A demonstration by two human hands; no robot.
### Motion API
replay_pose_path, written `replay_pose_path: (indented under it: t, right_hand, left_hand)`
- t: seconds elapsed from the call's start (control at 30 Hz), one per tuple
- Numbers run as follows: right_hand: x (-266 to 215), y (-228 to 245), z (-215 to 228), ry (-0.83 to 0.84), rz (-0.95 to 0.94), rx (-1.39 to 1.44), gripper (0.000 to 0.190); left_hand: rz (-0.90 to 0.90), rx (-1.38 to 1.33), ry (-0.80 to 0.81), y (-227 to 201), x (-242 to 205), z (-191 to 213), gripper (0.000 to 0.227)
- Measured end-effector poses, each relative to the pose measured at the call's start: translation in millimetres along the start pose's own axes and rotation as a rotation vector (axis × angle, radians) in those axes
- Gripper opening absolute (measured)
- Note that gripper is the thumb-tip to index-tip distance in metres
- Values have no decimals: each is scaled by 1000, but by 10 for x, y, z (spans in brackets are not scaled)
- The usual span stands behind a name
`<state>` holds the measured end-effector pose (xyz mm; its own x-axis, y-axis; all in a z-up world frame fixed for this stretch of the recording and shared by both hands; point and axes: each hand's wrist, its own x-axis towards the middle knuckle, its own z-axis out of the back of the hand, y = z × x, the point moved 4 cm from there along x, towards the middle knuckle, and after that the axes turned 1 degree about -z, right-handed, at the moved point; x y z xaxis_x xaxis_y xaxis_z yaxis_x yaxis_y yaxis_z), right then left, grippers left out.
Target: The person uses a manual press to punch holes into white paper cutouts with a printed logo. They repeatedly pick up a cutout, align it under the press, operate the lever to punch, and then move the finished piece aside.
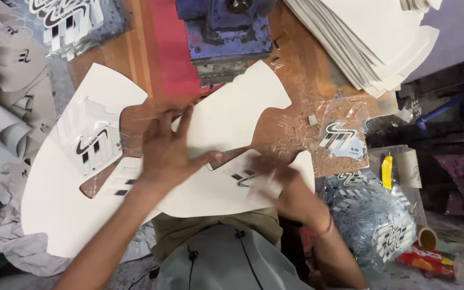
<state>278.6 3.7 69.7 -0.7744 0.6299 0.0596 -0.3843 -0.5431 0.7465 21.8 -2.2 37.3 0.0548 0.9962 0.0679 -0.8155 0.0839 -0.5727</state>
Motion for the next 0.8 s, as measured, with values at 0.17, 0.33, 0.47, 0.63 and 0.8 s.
replay_pose_path:
  t: [0.17,0.33,0.47,0.63,0.8]
  right_hand:
    - [501,-631,355,-196,-51,-553,74]
    - [1266,-831,506,-225,-17,-656,74]
    - [1349,-1114,528,-339,-5,-859,54]
    - [1339,-1093,710,-448,-69,-574,54]
    - [912,-825,735,-401,19,-602,48]
  left_hand:
    - [-79,202,-315,97,115,-62,111]
    - [-44,243,-235,645,907,169,106]
    - [-35,109,-142,676,1137,186,107]
    - [130,109,-63,518,1153,172,108]
    - [-6,395,-219,502,961,32,97]
